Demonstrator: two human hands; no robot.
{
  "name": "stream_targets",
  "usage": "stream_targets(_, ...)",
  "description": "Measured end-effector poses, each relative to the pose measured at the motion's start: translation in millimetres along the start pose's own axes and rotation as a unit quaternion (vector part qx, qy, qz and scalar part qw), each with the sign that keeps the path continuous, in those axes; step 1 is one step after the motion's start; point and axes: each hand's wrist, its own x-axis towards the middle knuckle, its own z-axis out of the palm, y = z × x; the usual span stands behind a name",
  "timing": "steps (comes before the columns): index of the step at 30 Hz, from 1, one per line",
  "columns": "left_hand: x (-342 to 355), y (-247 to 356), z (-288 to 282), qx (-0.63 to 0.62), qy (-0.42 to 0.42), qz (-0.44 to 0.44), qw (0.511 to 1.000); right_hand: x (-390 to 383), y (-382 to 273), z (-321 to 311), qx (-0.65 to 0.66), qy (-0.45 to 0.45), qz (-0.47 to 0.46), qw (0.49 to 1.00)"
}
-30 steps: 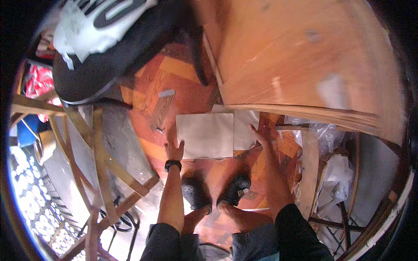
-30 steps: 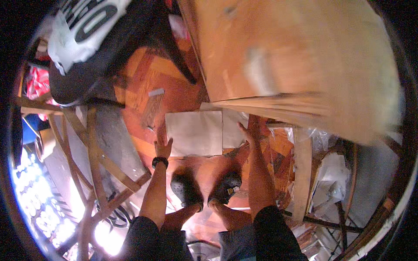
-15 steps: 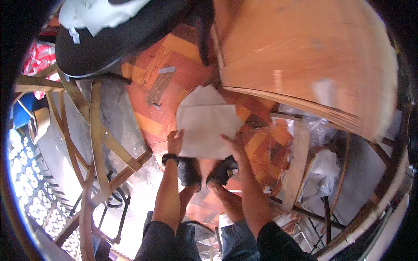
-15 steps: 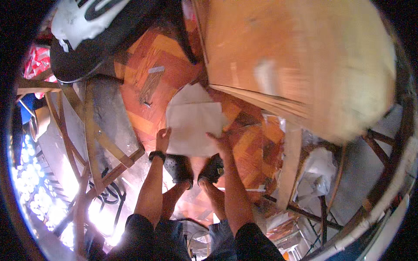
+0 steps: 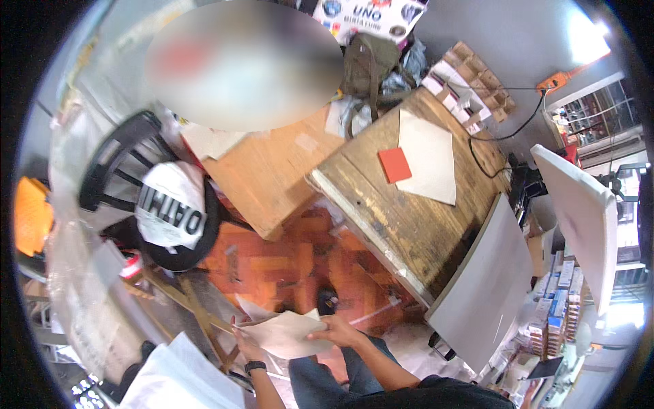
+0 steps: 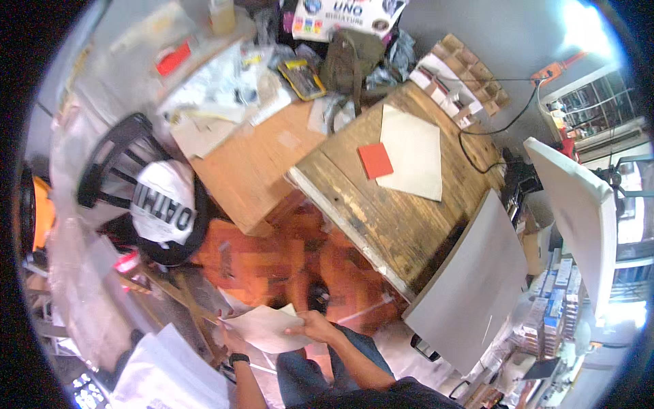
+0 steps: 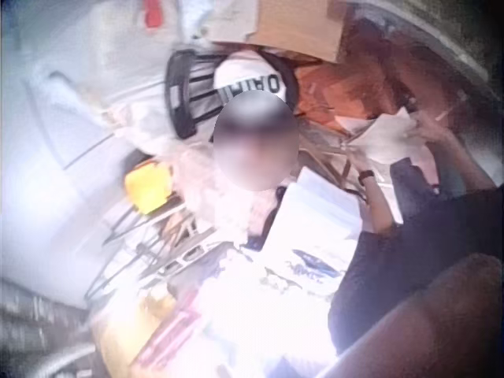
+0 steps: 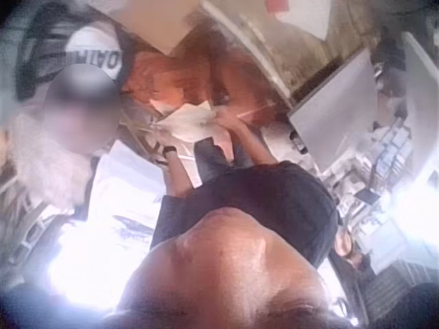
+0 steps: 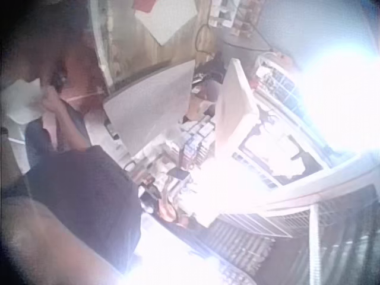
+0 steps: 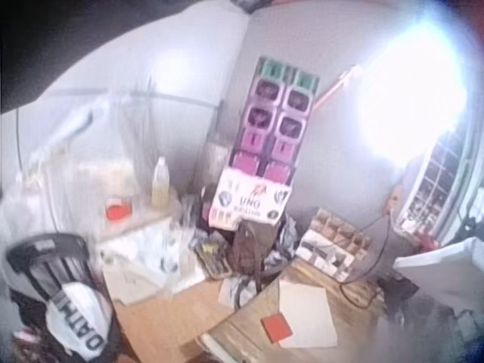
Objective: The person organizes various heat transfer sheets and printed apparel on a cluttered table. They sort through stacks of transparent design sheets, move a white t-shirt, and place items into a plastic bag.
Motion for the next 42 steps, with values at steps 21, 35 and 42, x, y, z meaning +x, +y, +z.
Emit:
stream_targets(21, -29.4, 127.5, 396.8, 0.37, -0.413, 0.324, 0.767, -85.6, -175.6, -217.4, 0.072, 0.612, -0.311, 0.724)
stream_targets(35, 25.0, 52.3, 497.0, 0.426, -0.467, 0.226, 0.741, -52.1, -154.0, -244.4, 0.247, 0.586, -0.125, 0.762)
stream_targets(42, 83.3, 5.6, 593.5, 0.502, -0.413, 0.356, 0.672, 38.9, -161.8, -302.2, 0.573, 0.621, -0.229, 0.483)
